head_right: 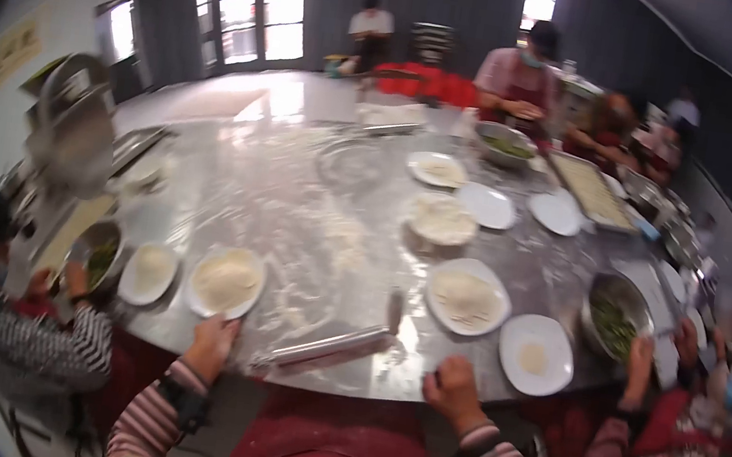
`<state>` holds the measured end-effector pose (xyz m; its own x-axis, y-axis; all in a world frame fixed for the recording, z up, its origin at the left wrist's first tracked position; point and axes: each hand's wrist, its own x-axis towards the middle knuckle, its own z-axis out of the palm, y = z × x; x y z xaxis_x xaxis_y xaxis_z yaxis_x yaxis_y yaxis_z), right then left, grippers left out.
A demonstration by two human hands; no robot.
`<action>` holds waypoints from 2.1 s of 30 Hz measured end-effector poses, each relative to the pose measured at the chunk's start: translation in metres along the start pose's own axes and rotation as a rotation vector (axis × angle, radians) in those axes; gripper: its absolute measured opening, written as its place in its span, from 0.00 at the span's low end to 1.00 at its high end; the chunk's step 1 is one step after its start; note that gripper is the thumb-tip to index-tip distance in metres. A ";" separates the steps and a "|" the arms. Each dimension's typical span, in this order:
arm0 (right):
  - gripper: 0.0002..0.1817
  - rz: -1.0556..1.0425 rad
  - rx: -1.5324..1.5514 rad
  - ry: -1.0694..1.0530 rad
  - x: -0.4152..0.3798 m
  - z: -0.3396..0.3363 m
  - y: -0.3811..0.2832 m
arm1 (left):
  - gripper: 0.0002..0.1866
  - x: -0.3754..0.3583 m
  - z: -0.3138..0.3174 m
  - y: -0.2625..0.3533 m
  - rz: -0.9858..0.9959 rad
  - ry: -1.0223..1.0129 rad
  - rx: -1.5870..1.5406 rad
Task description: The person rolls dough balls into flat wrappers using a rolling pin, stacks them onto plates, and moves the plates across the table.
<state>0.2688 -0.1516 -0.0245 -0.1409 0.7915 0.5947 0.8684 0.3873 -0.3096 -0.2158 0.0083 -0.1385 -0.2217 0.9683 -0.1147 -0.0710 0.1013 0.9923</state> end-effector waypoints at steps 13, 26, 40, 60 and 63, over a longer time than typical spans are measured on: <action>0.10 0.036 0.014 0.028 -0.003 -0.005 -0.005 | 0.16 -0.016 0.048 0.105 -0.239 0.335 -0.387; 0.21 0.661 1.320 -0.289 0.058 0.001 -0.149 | 0.15 -0.162 0.117 0.198 -0.288 -0.304 -0.388; 0.08 0.987 1.607 0.125 0.046 -0.029 -0.155 | 0.17 -0.233 0.174 0.205 -0.238 -0.638 -0.336; 0.13 1.359 1.261 0.928 0.081 -0.038 0.184 | 0.39 -0.139 0.030 0.092 0.846 -0.259 0.922; 0.14 1.038 1.326 0.819 0.073 -0.028 0.195 | 0.36 -0.129 0.039 0.090 0.835 -0.302 0.916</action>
<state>0.4408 -0.0318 -0.0207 0.7153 0.6835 -0.1456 -0.4950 0.3486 -0.7959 -0.1562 -0.0986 -0.0330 0.3630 0.8143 0.4529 0.7030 -0.5583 0.4405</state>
